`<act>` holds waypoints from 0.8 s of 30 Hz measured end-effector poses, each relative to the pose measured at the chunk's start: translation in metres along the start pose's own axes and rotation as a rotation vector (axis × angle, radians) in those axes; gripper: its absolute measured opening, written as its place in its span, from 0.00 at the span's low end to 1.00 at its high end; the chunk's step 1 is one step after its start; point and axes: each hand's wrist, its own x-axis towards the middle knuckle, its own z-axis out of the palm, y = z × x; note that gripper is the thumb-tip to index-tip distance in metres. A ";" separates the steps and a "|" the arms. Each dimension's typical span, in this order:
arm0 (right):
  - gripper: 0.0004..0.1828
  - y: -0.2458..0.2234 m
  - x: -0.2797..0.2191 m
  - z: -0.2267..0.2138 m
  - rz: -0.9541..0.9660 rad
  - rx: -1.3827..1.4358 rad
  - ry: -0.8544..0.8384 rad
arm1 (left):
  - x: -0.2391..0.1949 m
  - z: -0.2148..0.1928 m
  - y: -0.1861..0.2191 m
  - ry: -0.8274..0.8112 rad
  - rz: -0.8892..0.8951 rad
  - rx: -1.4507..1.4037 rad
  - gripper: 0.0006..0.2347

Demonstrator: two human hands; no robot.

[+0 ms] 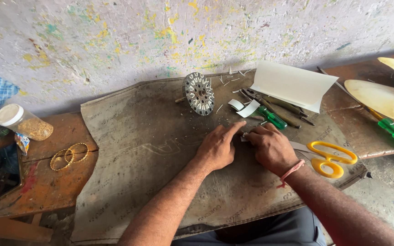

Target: The person inserts small white paper strips into the slots of a motor stator, uses a screwdriver to press them into place, and cuts excess material with scissors.

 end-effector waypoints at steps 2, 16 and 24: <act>0.24 0.004 0.003 -0.002 0.010 0.014 -0.061 | 0.001 -0.001 0.001 -0.025 -0.037 0.014 0.33; 0.22 0.013 0.006 -0.010 -0.078 -0.026 -0.196 | 0.005 0.006 -0.003 -0.001 0.063 0.092 0.23; 0.20 0.012 0.000 -0.016 -0.131 -0.005 -0.181 | 0.005 0.003 0.001 -0.051 -0.001 0.088 0.22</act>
